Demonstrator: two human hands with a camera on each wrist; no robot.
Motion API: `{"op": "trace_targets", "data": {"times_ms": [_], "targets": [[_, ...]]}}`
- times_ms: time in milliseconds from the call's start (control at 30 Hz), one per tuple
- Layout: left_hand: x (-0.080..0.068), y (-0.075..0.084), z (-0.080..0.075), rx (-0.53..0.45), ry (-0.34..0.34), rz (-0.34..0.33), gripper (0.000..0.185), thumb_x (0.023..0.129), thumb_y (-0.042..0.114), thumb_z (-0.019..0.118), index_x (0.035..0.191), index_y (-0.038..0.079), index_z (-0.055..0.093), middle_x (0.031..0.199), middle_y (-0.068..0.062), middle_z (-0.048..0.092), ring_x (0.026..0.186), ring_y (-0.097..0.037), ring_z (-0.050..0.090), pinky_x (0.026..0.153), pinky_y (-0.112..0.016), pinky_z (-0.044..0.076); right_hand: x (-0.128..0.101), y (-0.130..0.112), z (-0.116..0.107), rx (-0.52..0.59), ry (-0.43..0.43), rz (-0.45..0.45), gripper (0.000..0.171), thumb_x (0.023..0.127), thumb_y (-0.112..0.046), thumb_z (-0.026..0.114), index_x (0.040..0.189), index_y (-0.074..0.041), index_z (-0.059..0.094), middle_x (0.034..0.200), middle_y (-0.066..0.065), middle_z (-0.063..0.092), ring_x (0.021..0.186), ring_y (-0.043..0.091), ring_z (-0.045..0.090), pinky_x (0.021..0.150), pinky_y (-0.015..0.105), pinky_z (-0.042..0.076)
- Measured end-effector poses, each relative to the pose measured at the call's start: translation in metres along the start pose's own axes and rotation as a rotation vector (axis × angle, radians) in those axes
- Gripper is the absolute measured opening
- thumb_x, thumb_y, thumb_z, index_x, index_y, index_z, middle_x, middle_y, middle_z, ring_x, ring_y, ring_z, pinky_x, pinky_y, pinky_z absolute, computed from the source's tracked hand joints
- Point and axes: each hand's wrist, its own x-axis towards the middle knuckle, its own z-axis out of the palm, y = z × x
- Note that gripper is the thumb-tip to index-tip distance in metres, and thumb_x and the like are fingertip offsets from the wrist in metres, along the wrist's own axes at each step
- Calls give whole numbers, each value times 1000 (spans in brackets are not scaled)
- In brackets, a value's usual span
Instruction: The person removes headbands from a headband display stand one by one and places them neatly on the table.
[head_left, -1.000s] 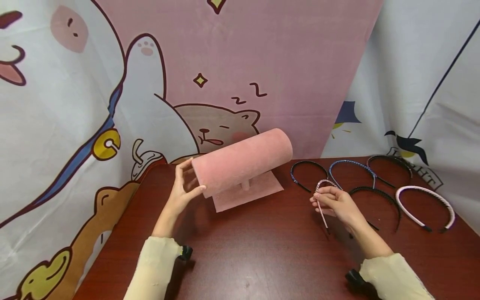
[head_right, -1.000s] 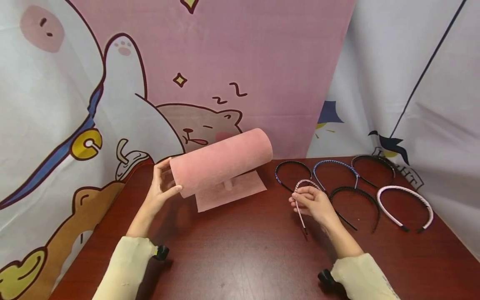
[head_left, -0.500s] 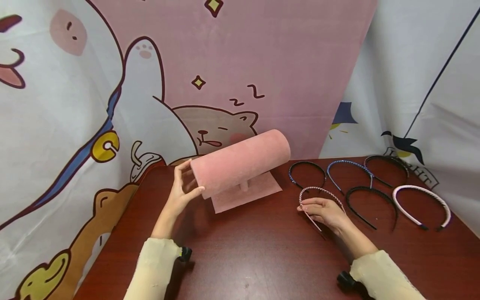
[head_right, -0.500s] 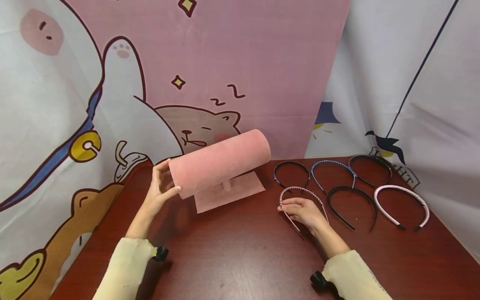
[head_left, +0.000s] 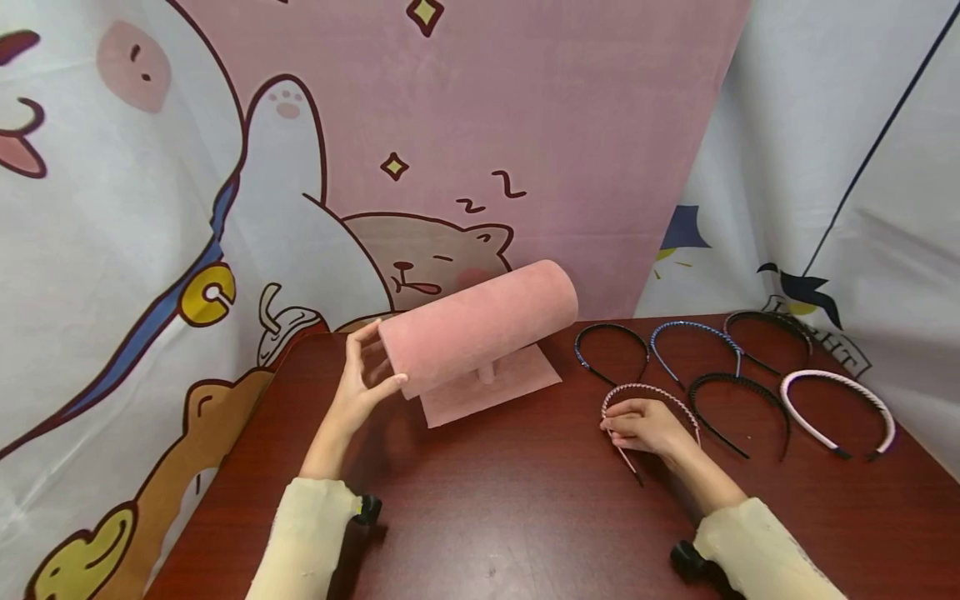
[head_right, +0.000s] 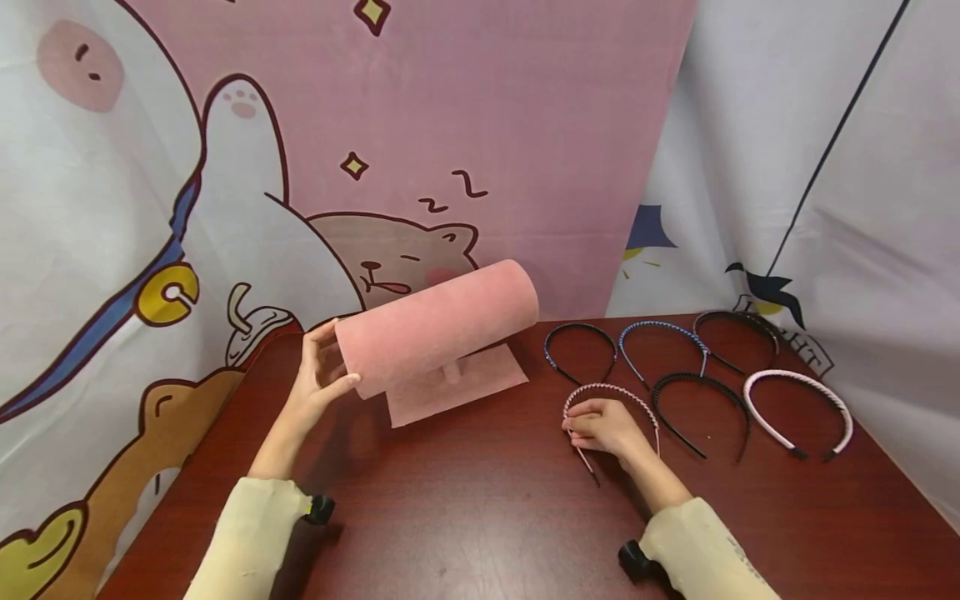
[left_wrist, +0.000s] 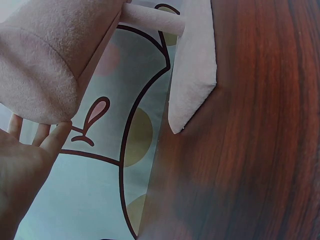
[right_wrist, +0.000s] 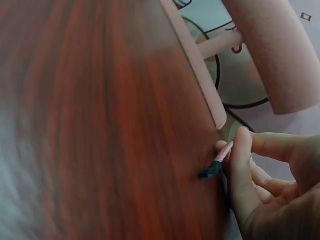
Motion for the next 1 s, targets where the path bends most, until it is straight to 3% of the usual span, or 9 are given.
{"op": "trace_targets", "data": {"times_ms": [200, 367, 500, 700, 867, 1000], "targets": [[0, 0, 0, -7, 0, -1, 87, 81, -7, 68, 153, 9, 21, 149, 2, 32, 134, -25, 37, 109, -19, 41, 5, 2, -5, -16, 44, 19, 37, 96, -2, 60, 123, 22, 51, 87, -1, 69, 71, 4, 66, 69, 20, 60], [0, 0, 0, -19, 3, 1, 88, 81, -8, 69, 152, 5, 19, 148, 2, 32, 134, -23, 38, 110, -21, 41, 5, 3, -11, 16, 16, -4, 37, 95, 1, 59, 123, 24, 50, 87, 1, 67, 76, 6, 68, 74, 22, 61], [0, -1, 0, -19, 2, -5, 87, 82, -7, 69, 152, 13, 22, 149, 3, 31, 134, -22, 37, 110, -22, 41, 3, 0, -19, 39, -2, -43, 39, 96, -1, 60, 124, 23, 49, 91, 0, 70, 82, 8, 70, 78, 25, 61], [-1, 0, -1, -23, 1, -6, 87, 82, -7, 68, 153, 14, 23, 150, 2, 31, 135, -23, 37, 111, -25, 41, -2, -14, -39, 92, 18, -109, 26, 98, -6, 59, 121, 7, 60, 96, -5, 74, 88, 6, 72, 82, 27, 60], [-2, 2, -2, -5, -10, -14, 88, 82, -7, 68, 154, 9, 20, 152, 1, 29, 137, -24, 35, 110, -24, 40, -11, -29, -61, 246, 11, -236, 17, 101, -6, 55, 111, -9, 67, 99, -7, 75, 93, 6, 73, 83, 23, 59], [-4, 6, -3, 12, -27, -28, 88, 83, -7, 68, 154, 6, 17, 155, -2, 25, 139, -25, 33, 110, -22, 40, -21, -42, -79, 332, 18, -303, 18, 101, -7, 54, 110, -12, 68, 103, -6, 76, 95, 7, 73, 82, 22, 59]]}}
